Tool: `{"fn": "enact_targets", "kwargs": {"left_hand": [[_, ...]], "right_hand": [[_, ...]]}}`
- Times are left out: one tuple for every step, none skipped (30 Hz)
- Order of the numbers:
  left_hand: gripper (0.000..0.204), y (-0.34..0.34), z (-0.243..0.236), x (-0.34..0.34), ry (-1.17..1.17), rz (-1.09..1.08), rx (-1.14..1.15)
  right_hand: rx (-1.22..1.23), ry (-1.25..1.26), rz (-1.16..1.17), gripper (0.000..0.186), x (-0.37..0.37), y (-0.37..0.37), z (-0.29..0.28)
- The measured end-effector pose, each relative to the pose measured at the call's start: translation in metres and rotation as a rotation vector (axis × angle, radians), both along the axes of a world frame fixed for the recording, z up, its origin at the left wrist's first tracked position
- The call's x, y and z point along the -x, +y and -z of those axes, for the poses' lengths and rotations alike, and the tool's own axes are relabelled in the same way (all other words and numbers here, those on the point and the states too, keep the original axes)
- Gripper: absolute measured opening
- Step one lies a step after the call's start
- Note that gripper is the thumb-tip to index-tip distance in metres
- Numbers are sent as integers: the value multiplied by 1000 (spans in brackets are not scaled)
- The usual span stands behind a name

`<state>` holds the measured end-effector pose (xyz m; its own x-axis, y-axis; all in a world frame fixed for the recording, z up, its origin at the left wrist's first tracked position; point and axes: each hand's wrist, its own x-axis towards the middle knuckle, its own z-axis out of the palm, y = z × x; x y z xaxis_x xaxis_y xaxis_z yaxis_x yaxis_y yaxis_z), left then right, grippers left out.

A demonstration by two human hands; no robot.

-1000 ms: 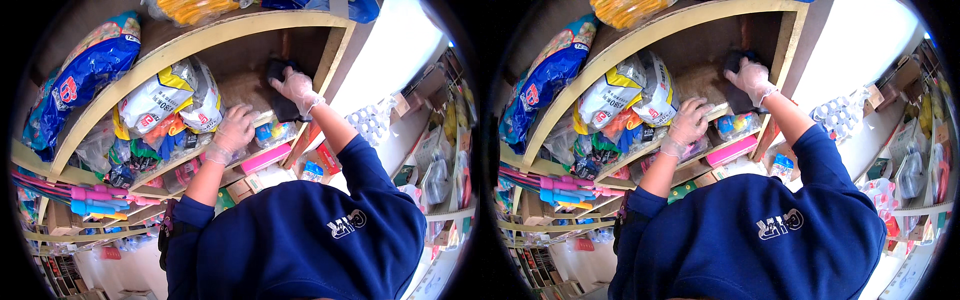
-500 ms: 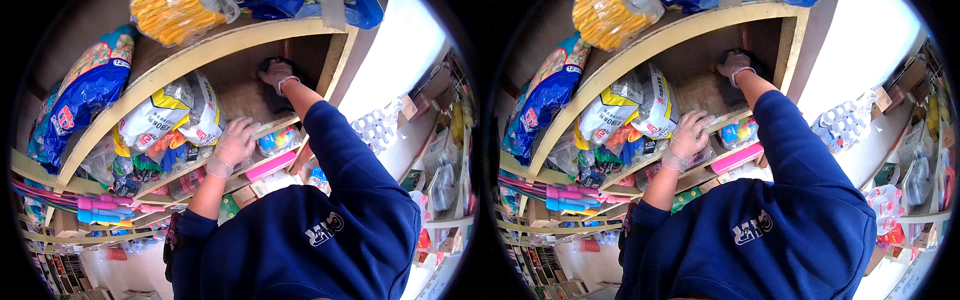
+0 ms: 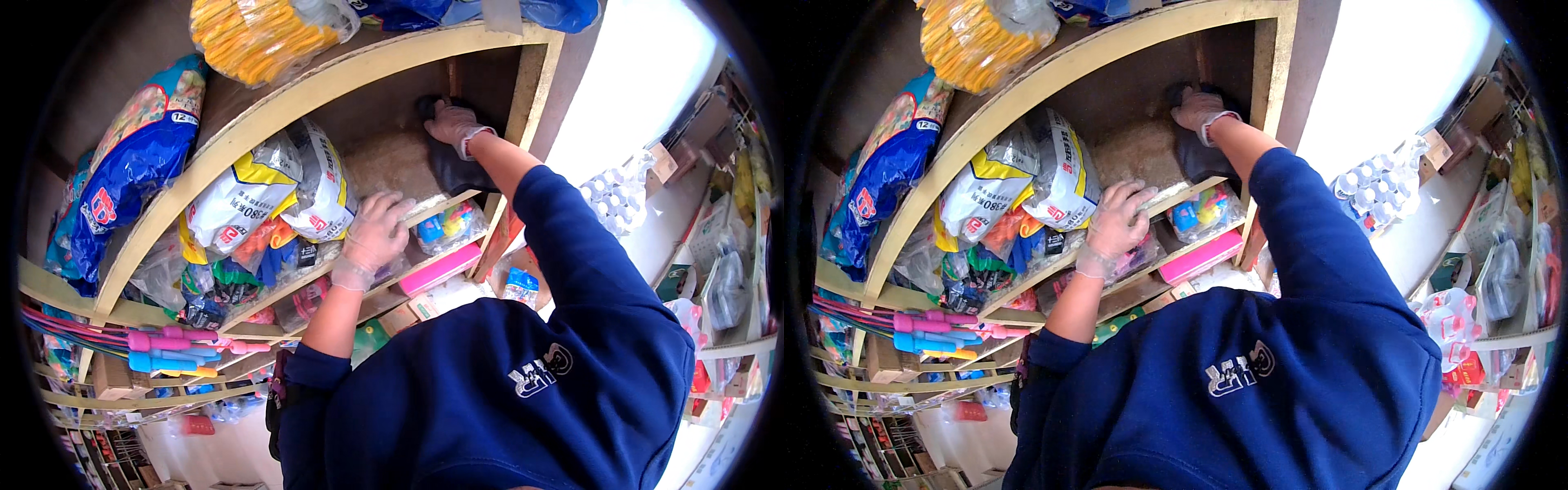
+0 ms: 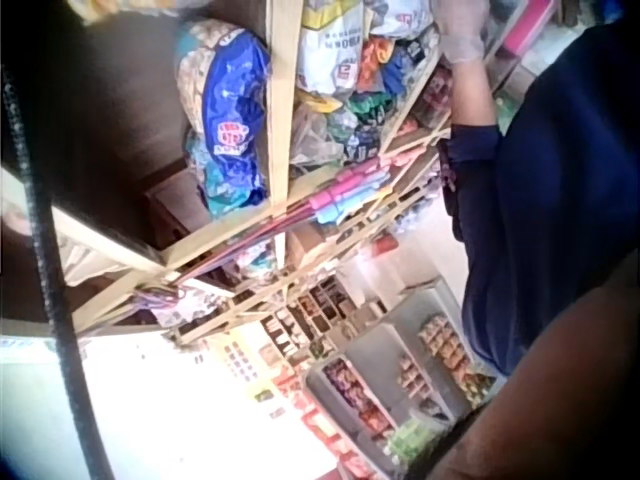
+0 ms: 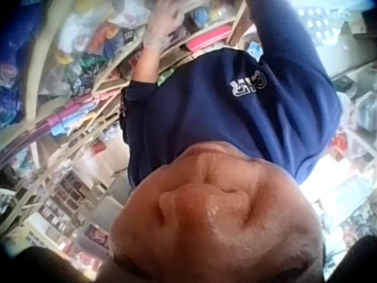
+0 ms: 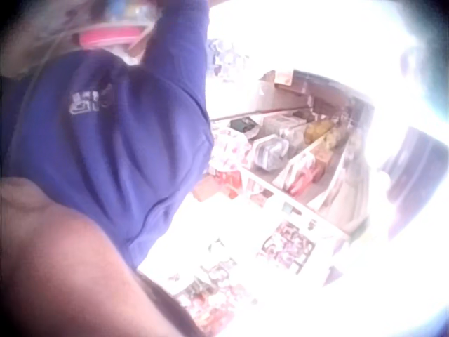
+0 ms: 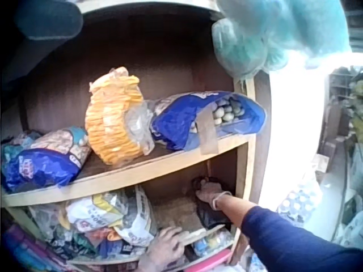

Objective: The person wipes a wooden shelf with a dark cloth, then organizes various items including wooden brushes, plastic bags, and hanging ladles. They move a blue bucket and a box of tissues to different locations on the shelves.

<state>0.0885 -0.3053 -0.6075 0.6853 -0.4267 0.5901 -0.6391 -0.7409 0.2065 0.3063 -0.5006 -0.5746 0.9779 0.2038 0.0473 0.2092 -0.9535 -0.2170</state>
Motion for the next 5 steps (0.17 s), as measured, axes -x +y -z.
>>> {"fn": "enact_targets", "kwargs": {"left_hand": [[38, -1, -1, 2, 4, 10, 4], [38, -1, -2, 2, 8, 19, 8], [38, -2, -4, 1, 20, 18, 4], [38, -2, -5, 3, 37, 11, 2], [38, -2, -8, 4, 54, 5, 1]], "right_hand": [[13, -22, 59, 57, -4, 9, 5], [26, -43, 118, 58, -9, 14, 7], [-7, -27, 132, 58, -16, 15, 7], [-38, -7, 141, 58, -21, 19, 6], [-68, 14, 150, 58, -27, 22, 4]]}}
